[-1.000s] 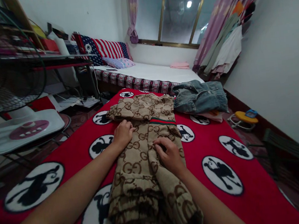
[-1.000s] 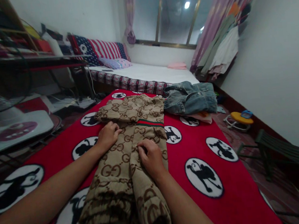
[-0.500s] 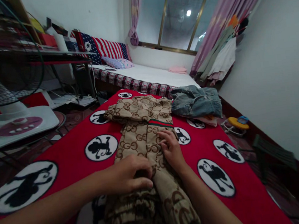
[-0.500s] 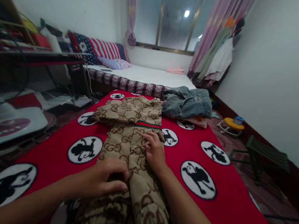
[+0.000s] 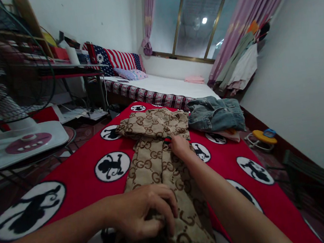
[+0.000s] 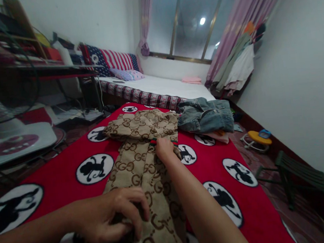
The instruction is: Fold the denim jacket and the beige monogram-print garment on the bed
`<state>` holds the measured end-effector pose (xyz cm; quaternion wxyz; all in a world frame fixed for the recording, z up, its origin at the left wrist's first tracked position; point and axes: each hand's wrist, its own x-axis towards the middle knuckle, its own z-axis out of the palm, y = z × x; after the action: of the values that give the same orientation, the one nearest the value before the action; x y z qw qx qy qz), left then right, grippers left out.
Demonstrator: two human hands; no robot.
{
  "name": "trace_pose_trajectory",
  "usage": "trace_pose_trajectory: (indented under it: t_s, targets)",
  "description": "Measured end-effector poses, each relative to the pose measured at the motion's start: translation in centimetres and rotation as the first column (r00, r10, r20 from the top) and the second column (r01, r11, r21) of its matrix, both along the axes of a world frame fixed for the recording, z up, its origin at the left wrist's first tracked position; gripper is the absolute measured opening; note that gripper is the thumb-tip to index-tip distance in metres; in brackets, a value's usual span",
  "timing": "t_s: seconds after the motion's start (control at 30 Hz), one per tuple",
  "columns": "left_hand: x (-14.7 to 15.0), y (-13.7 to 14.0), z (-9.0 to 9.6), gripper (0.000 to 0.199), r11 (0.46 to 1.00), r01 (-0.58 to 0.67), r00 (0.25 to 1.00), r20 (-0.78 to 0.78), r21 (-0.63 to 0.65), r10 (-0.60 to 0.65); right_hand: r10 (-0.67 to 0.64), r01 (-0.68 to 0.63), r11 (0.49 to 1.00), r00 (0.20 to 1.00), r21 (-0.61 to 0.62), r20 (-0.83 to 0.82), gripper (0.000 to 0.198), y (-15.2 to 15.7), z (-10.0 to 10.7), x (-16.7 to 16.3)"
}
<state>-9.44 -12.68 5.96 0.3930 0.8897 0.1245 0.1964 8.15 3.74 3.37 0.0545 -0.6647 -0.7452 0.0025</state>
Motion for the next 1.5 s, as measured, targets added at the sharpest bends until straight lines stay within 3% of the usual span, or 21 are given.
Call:
trace_pose_trajectory:
  t_s: [0.1, 0.23, 0.4, 0.5, 0.57, 0.6, 0.63, 0.7, 0.77, 0.83, 0.9, 0.97, 1.13, 1.3, 1.37, 1.43, 1.47, 1.5]
  targets:
    - [0.0, 0.4, 0.3, 0.005, 0.999, -0.018, 1.0, 0.015, -0.027, 0.019, 0.009, -0.009, 0.995, 1.0, 0.102, -0.004, 0.024, 1.2, 1.8, 0.4]
    - [0.0, 1.5, -0.5, 0.021, 0.993, -0.12, 0.992, -0.032, -0.003, 0.12, -0.09, 0.107, 0.951, 0.993, 0.292, -0.071, 0.028, 2.0, 2.4, 0.6]
    - [-0.4, 2.5, -3.1, 0.025, 0.961, -0.221, 0.959, -0.215, -0.165, 0.184, -0.073, 0.088, 0.98, 0.993, 0.176, -0.088, 0.028, 1.5, -1.6, 0.1]
    - [-0.7, 3.3, -3.6, 0.029, 0.898, -0.289, 0.946, -0.244, -0.331, 0.215, -0.051, 0.063, 0.995, 0.989, 0.081, -0.142, 0.024, 1.5, -2.5, 0.2]
    - [-1.2, 4.7, -3.5, 0.033, 0.794, -0.418, 0.909, -0.2, -0.442, 0.367, -0.055, 0.084, 0.987, 0.977, 0.135, -0.205, 0.028, 1.3, -2.5, 0.2]
    - [-1.6, 5.7, -3.5, 0.032, 0.712, -0.5, 0.855, -0.15, -0.492, 0.497, -0.045, 0.094, 0.975, 0.971, 0.2, -0.237, 0.034, 1.1, -2.6, 0.1]
    - [-2.2, 6.9, -3.5, 0.029, 0.609, -0.575, 0.76, -0.083, -0.547, 0.644, -0.018, 0.09, 0.959, 0.966, 0.269, -0.26, 0.042, 0.8, -2.9, -0.1]
    - [-3.7, 9.6, -3.4, 0.016, 0.382, -0.618, 0.484, 0.05, -0.687, 0.874, 0.066, 0.034, 0.938, 0.959, 0.344, -0.275, 0.053, 0.1, -4.0, -0.6]
    - [-5.2, 12.0, -3.4, 0.006, 0.191, -0.484, 0.262, 0.066, -0.854, 0.963, 0.127, -0.034, 0.947, 0.953, 0.32, -0.274, 0.053, -0.6, -5.3, -1.1]
    - [-6.1, 13.6, -3.2, 0.006, 0.074, -0.275, 0.217, 0.013, -0.959, 0.976, 0.138, -0.049, 0.952, 0.95, 0.303, -0.279, 0.052, -0.9, -6.2, -1.3]
    - [-6.2, 14.4, -3.0, 0.012, 0.02, -0.117, 0.226, -0.007, -0.993, 0.974, 0.138, -0.045, 0.949, 0.949, 0.312, -0.283, 0.052, -0.9, -6.4, -1.3]
    - [-5.6, 14.9, -2.7, 0.02, 0.01, -0.044, 0.18, 0.002, -0.999, 0.984, 0.143, -0.043, 0.945, 0.946, 0.325, -0.289, 0.051, -0.8, -6.3, -1.2]
    - [-3.8, 17.2, -1.8, 0.018, 0.032, -0.115, -0.146, 0.049, -0.993, 0.988, 0.175, -0.053, 0.933, 0.931, 0.355, -0.32, 0.051, -0.7, -6.2, -0.8]
    - [-2.8, 22.9, -0.1, 0.011, 0.071, -0.21, -0.307, 0.135, -0.975, 0.942, 0.235, -0.057, 0.915, 0.88, 0.4, -0.412, 0.048, -0.8, -6.4, -0.5]
    - [-2.0, 24.8, 1.2, 0.012, 0.099, -0.266, -0.35, 0.192, -0.959, 0.917, 0.279, -0.05, 0.908, 0.813, 0.416, -0.511, 0.046, -0.7, -6.4, -0.2]
    - [-0.9, 25.8, 2.9, 0.012, 0.145, -0.316, -0.355, 0.259, -0.937, 0.898, 0.309, -0.013, 0.91, 0.688, 0.415, -0.657, 0.043, -0.6, -6.3, 0.2]
    - [-0.3, 25.8, 3.8, 0.012, 0.194, -0.349, -0.332, 0.315, -0.917, 0.889, 0.305, 0.029, 0.915, 0.604, 0.403, -0.736, 0.042, -0.5, -6.3, 0.4]
    - [0.2, 25.4, 4.7, 0.013, 0.278, -0.402, -0.265, 0.401, -0.873, 0.877, 0.289, 0.086, 0.921, 0.504, 0.38, -0.814, 0.043, -0.4, -6.2, 0.7]
